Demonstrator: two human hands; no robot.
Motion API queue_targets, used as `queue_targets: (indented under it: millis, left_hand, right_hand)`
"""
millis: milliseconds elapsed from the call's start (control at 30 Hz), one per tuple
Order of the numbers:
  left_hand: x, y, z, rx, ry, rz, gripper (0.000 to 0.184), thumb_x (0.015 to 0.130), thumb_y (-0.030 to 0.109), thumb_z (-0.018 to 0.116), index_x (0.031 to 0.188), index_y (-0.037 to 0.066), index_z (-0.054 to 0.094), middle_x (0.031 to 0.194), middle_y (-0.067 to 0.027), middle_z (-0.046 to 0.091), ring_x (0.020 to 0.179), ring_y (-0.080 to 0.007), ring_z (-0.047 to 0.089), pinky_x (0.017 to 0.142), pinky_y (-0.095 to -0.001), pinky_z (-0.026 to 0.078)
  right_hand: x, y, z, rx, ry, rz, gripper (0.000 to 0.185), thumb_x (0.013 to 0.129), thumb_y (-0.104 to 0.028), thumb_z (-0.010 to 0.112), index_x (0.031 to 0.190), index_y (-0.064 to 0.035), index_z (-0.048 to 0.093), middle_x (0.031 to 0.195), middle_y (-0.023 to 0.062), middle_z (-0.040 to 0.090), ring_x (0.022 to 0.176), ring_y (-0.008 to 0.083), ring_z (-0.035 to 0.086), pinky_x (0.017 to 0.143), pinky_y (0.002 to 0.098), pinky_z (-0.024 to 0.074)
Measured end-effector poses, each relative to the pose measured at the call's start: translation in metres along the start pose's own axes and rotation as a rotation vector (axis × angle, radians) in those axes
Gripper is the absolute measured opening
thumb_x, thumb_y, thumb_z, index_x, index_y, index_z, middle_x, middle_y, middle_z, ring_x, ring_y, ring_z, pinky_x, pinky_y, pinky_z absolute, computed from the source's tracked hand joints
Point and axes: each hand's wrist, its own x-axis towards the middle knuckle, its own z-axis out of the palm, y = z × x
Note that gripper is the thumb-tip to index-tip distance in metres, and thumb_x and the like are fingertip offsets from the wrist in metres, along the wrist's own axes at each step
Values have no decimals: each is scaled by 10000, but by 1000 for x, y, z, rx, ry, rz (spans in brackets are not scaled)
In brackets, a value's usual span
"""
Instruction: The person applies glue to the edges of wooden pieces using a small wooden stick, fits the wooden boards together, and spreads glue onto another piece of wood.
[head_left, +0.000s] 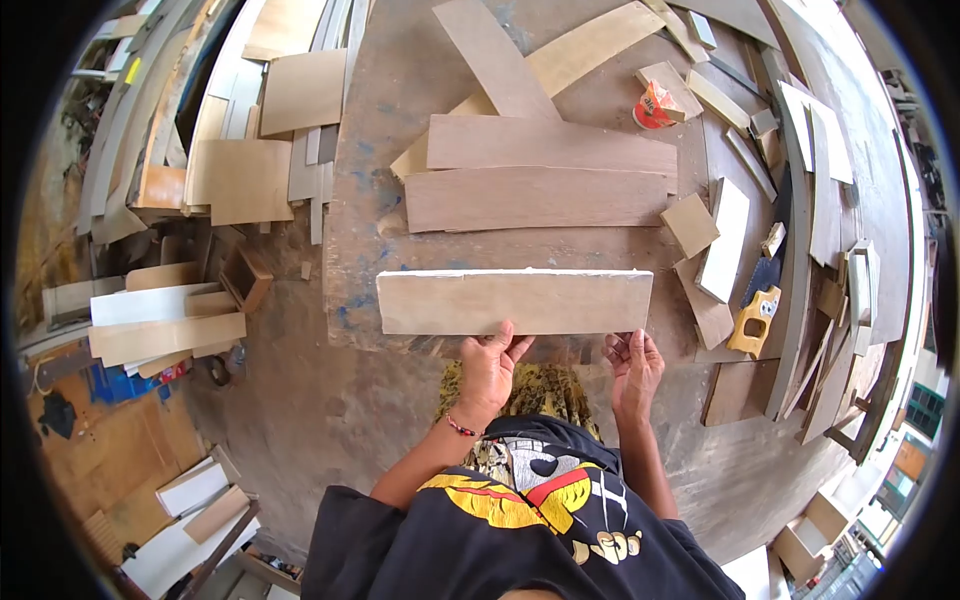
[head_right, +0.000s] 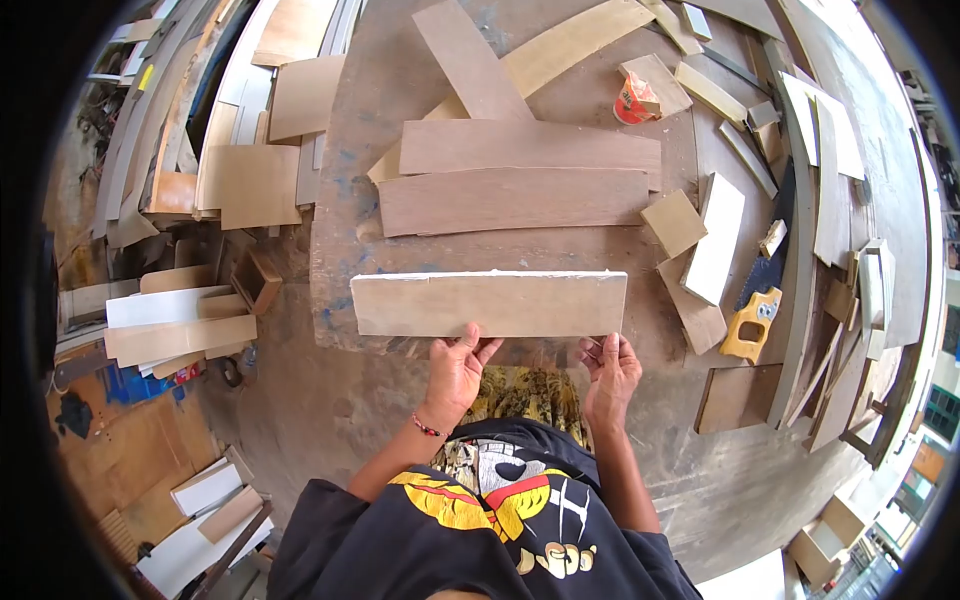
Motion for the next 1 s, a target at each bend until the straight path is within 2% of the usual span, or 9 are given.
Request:
queue_targets:
  millis: [167,267,367,433,467,533,733,867,1000]
  left_hand:
    - [6,-4,1,3,-9,-23,139,860,43,572,997,30,551,933,-36,592,929,-189,594,897,-434,497]
    - [8,2,3,19,-32,-47,131,863,44,568,991,25,550,926,-37,594,917,-188,598,896,-433,498]
    - [8,8,6,121,7,-89,156,864,53,569,1014,16,547,971,-70,603,905,-209,614,843,-381,534]
    - [7,16,13,296,50,-168,206,861,77,584,1047,-2,542,998,-114,613,876,-237,635,749,-310,563]
    - [7,18,13,300,45,-167,206,861,77,584,1047,-2,542,998,-114,613,876,-237,635,749,-310,563]
    - [11,22,10,455,29,-178,261,851,122,613,1032,-52,541,949,-171,629,820,-257,654,651,-258,567]
    - [18,28,9,540,32,-240,314,844,177,634,924,-116,554,826,-209,634,732,-248,662,585,-252,561]
    - [17,31,9,575,12,-243,327,852,213,626,900,-105,566,816,-203,635,707,-241,661,578,-250,558]
    - [14,37,6,752,-123,-387,334,874,266,591,873,-68,587,761,-158,640,632,-193,649,517,-230,528]
  right_hand:
    - [14,-7,-6,-25,59,95,203,891,-207,576,891,-7,542,779,80,603,678,177,629,562,269,535]
    - [19,-5,-11,-1,63,105,212,880,-202,592,886,2,533,780,89,601,675,186,630,566,272,543]
    - [22,-1,-16,15,71,103,237,867,-203,611,887,17,526,776,95,597,672,198,631,578,281,552]
    - [23,-4,-14,-9,80,109,241,867,-199,612,884,25,525,777,99,598,674,203,634,581,284,555]
    - [23,-5,-13,-37,91,121,245,866,-195,613,881,32,524,778,103,598,676,207,637,584,286,557]
    - [25,-5,-13,-59,85,127,252,864,-196,615,882,38,524,779,105,599,680,211,641,580,286,557]
    - [29,-8,-13,-129,78,163,266,855,-211,627,896,38,541,790,117,613,688,219,648,571,279,548]
    - [31,-13,-11,-226,65,167,302,870,-244,603,870,55,553,756,136,619,625,211,644,536,278,544]
    - [27,-25,-13,-410,38,157,359,889,-275,569,823,78,561,681,141,610,595,198,642,517,262,530]
